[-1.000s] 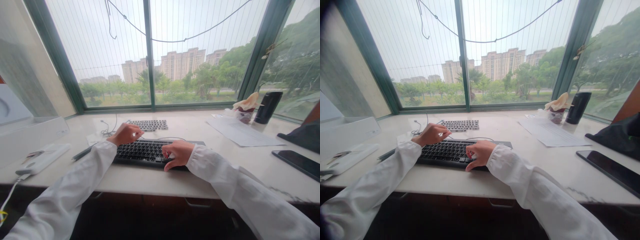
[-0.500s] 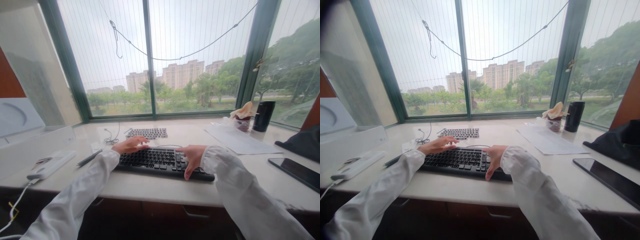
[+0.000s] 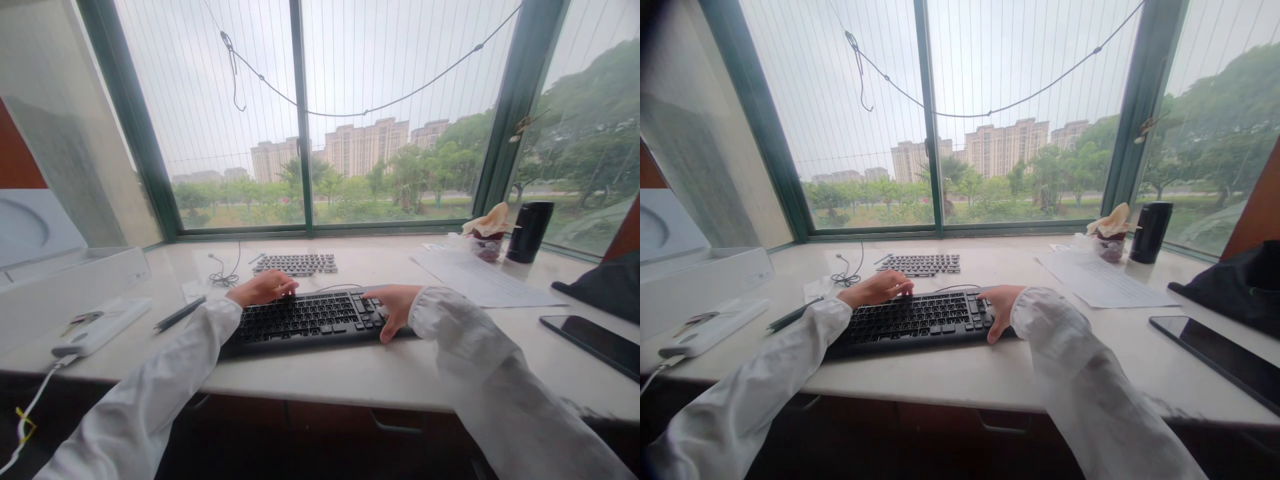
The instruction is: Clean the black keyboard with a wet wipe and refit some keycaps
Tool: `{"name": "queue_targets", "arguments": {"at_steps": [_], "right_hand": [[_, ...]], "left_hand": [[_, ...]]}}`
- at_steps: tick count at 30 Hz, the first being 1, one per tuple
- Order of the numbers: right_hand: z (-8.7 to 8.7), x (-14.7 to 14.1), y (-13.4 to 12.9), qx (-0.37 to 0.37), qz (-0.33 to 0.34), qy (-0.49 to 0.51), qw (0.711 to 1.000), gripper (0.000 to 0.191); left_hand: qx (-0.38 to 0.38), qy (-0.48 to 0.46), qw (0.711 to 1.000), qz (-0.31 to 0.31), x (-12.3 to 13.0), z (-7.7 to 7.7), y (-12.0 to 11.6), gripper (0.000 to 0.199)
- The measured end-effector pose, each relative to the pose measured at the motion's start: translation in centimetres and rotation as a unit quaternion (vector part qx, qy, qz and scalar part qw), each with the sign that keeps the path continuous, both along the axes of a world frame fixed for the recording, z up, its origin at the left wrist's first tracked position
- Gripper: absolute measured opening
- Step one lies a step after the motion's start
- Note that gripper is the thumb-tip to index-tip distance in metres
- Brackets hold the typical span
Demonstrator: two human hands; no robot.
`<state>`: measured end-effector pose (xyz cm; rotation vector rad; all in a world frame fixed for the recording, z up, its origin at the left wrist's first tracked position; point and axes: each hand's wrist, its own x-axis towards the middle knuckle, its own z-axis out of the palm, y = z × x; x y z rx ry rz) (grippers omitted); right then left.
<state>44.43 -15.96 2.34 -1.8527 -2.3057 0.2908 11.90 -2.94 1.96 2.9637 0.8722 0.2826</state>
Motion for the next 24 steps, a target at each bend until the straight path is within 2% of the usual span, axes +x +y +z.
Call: {"name": "queue_targets", "arguments": {"at_steps": [3, 5, 7, 10, 15, 24], "right_hand": [[0.8, -0.3, 0.1, -0.05, 0.061, 0.022, 0.997, 0.077], [1.1, -1.1, 0.4, 0.005, 0.065, 0.021, 0.998, 0.055], [0.8, -1.9, 1.1, 0.076, 0.023, -0.015, 0.997, 0.042], [-0.3, -2.8, 2.2, 0.138, -0.052, -0.075, 0.986, 0.04], [-1.8, -2.3, 3.6, 0.15, -0.086, -0.089, 0.981, 0.041], [-2.5, 0.2, 4.2, 0.142, -0.119, -0.086, 0.979, 0.037]], "left_hand": [[0.023, 0.004, 1.0, 0.017, 0.0, 0.0, 0.0, 0.058], [0.058, 0.004, 0.998, 0.035, -0.1, -0.1, 0.1, 0.056], [0.092, 0.004, 0.994, 0.057, -0.2, -0.2, 0.3, 0.053], [0.12, -0.003, 0.988, 0.097, -0.6, -0.3, 0.6, 0.047], [0.115, -0.007, 0.982, 0.147, -0.2, 0.1, 2.0, 0.04], [0.073, 0.04, 0.987, 0.14, 6.1, 0.6, 6.6, 0.029]]}}
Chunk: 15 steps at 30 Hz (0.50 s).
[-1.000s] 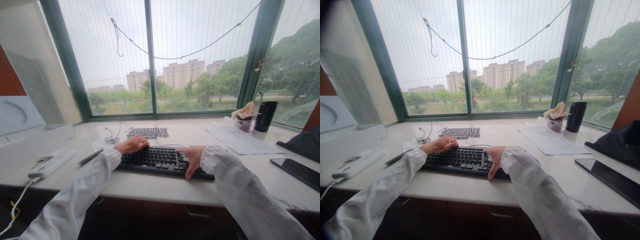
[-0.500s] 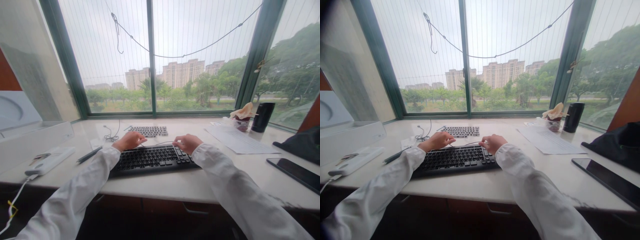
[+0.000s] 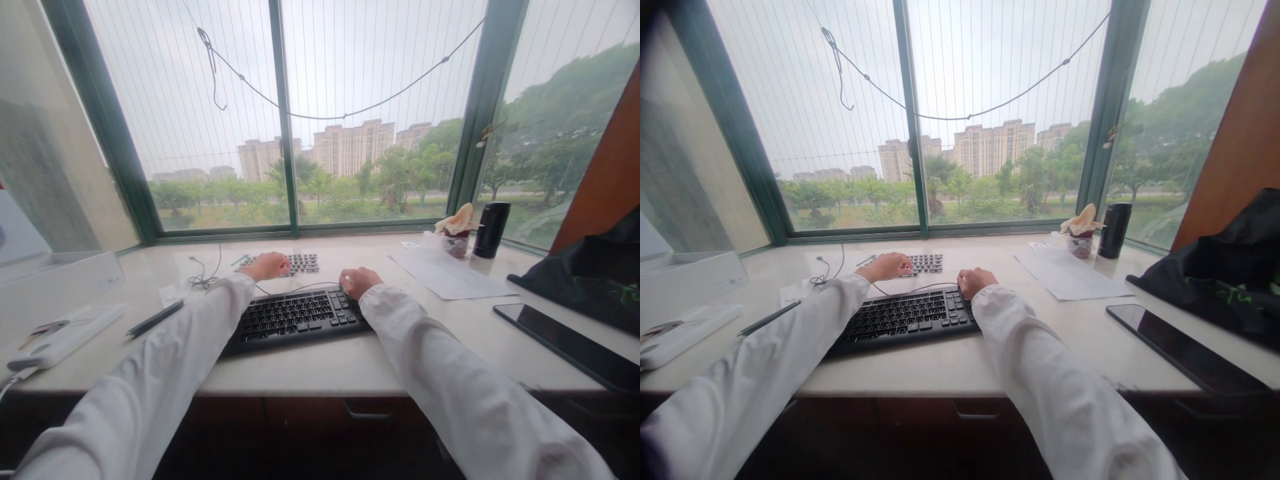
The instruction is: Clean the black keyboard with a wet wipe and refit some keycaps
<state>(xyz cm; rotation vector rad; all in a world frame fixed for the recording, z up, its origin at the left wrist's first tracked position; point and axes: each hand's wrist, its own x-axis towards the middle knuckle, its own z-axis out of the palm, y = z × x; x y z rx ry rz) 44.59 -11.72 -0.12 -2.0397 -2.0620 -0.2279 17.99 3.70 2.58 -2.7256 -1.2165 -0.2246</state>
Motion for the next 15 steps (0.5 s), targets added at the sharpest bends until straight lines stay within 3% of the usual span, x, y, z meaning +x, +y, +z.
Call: {"name": "queue_targets", "arguments": {"at_steps": [5, 10, 15], "right_hand": [[0.0, -0.1, 0.0, 0.019, 0.0, 0.004, 1.0, 0.038], [0.1, -0.6, -0.2, 0.038, 0.01, 0.011, 0.999, 0.036], [0.1, -0.5, -0.2, 0.052, 0.014, 0.012, 0.998, 0.036]], "left_hand": [[-0.003, 0.018, 1.0, 0.0, 1.7, -0.6, 1.2, 0.028], [-0.002, 0.02, 1.0, -0.009, 2.3, -1.2, 0.9, 0.023], [0.025, -0.023, 0.998, -0.048, 2.3, 0.4, -0.7, 0.026]]}}
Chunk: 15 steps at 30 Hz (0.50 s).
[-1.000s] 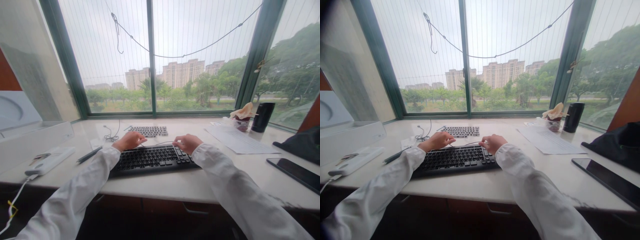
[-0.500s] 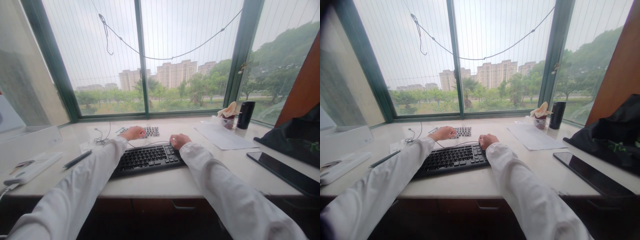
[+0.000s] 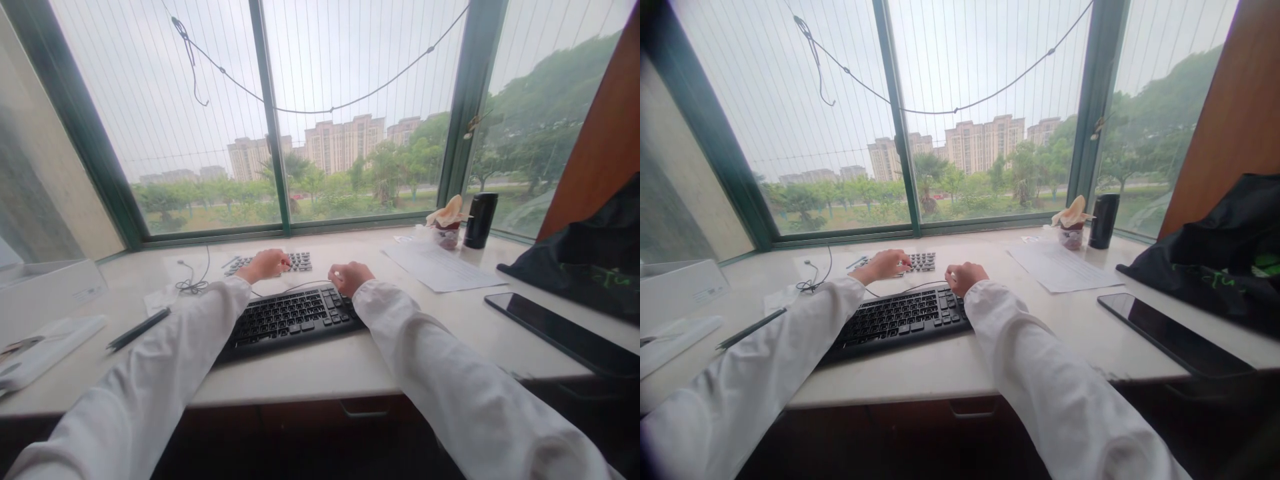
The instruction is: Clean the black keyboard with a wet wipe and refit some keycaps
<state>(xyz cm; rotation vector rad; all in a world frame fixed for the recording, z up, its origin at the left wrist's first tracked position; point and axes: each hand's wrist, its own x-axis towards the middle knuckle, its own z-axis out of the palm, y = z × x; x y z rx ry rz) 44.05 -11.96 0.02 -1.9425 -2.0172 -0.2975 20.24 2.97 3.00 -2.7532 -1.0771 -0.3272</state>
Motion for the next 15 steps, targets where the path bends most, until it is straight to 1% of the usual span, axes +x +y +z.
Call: {"name": "queue_targets", "arguments": {"at_steps": [3, 6, 8, 10, 13, 15], "right_hand": [[-0.1, 0.0, 0.1, 0.003, 0.001, 0.0, 1.0, 0.034], [-0.2, -0.2, 0.2, 0.006, 0.003, -0.001, 1.0, 0.034], [-0.2, -0.4, 0.2, 0.007, 0.007, 0.0, 1.0, 0.034], [-0.3, -0.8, 0.2, 0.009, 0.013, 0.0, 1.0, 0.034], [-0.3, -1.4, 0.2, 0.011, 0.026, -0.001, 1.0, 0.032], [-0.3, -2.1, 0.0, 0.017, 0.042, -0.001, 0.999, 0.031]], "left_hand": [[0.01, -0.028, 0.999, -0.04, -1.0, 1.5, -2.0, 0.028], [-0.013, -0.047, 0.995, -0.089, -2.6, 2.1, -4.6, 0.029], [-0.035, -0.058, 0.991, -0.117, -3.6, 1.9, -6.5, 0.028], [-0.033, -0.075, 0.988, -0.133, -4.3, 1.4, -7.9, 0.027], [-0.037, -0.08, 0.984, -0.157, -4.9, 0.8, -9.4, 0.027], [-0.064, -0.089, 0.978, -0.177, -5.0, 0.6, -10.0, 0.029]]}}
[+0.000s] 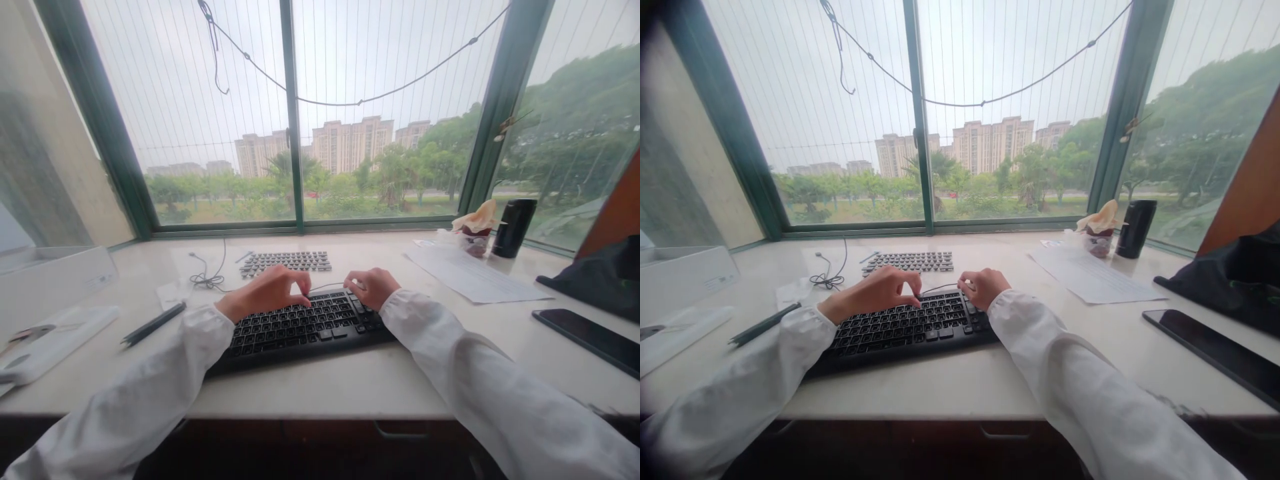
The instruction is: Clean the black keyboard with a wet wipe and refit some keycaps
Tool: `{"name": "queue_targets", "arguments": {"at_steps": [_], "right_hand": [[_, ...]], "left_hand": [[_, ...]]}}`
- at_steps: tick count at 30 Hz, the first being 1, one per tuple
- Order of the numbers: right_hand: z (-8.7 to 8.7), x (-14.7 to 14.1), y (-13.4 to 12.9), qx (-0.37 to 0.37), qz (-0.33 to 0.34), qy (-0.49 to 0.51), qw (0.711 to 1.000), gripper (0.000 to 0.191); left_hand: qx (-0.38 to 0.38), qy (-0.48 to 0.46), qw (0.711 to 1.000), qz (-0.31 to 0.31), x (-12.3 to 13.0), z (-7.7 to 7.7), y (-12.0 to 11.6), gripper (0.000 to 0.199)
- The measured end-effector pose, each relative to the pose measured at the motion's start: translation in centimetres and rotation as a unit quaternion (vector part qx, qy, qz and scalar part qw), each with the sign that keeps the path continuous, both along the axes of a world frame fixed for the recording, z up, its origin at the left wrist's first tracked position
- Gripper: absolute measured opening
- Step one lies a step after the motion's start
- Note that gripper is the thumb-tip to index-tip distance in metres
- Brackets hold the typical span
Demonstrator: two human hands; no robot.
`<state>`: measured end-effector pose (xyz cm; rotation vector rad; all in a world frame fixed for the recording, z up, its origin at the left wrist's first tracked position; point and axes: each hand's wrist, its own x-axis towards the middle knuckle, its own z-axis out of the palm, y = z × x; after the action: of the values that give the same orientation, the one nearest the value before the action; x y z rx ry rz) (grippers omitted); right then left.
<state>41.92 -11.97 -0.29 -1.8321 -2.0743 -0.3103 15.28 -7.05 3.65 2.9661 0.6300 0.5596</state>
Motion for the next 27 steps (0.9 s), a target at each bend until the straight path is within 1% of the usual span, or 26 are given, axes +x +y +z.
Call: {"name": "queue_targets", "arguments": {"at_steps": [3, 5, 8, 10, 15, 19, 23, 27], "right_hand": [[0.2, -1.7, -1.0, 0.018, 0.044, 0.003, 0.999, 0.032], [0.4, -3.1, -2.1, 0.026, 0.094, 0.002, 0.995, 0.035], [0.6, -5.1, -3.8, 0.011, 0.192, -0.012, 0.981, 0.038], [0.6, -5.8, -4.5, -0.004, 0.225, -0.018, 0.974, 0.038], [0.2, -5.7, -4.8, -0.049, 0.224, 0.006, 0.973, 0.04], [0.0, -5.4, -4.6, -0.055, 0.227, 0.028, 0.972, 0.04], [-0.2, -5.4, -4.4, -0.059, 0.19, 0.037, 0.979, 0.039], [-0.5, -5.4, -4.0, -0.079, 0.165, 0.04, 0.982, 0.038]], "left_hand": [[-0.06, -0.008, 0.997, -0.046, -0.1, 0.1, -0.7, 0.032], [-0.088, -0.009, 0.993, -0.075, -0.3, 0.1, -1.0, 0.032], [-0.111, -0.015, 0.988, -0.104, -0.6, 0.1, -1.2, 0.022], [-0.129, -0.015, 0.984, -0.124, -0.7, 0.0, -1.2, 0.019], [-0.157, -0.008, 0.976, -0.149, -0.6, -0.5, -1.1, 0.022], [-0.183, -0.019, 0.974, -0.129, -0.3, -1.0, -1.0, 0.027], [-0.202, -0.011, 0.974, -0.103, -0.2, -1.3, -1.0, 0.028], [-0.192, 0.004, 0.976, -0.105, -0.1, -1.5, -0.9, 0.029]]}}
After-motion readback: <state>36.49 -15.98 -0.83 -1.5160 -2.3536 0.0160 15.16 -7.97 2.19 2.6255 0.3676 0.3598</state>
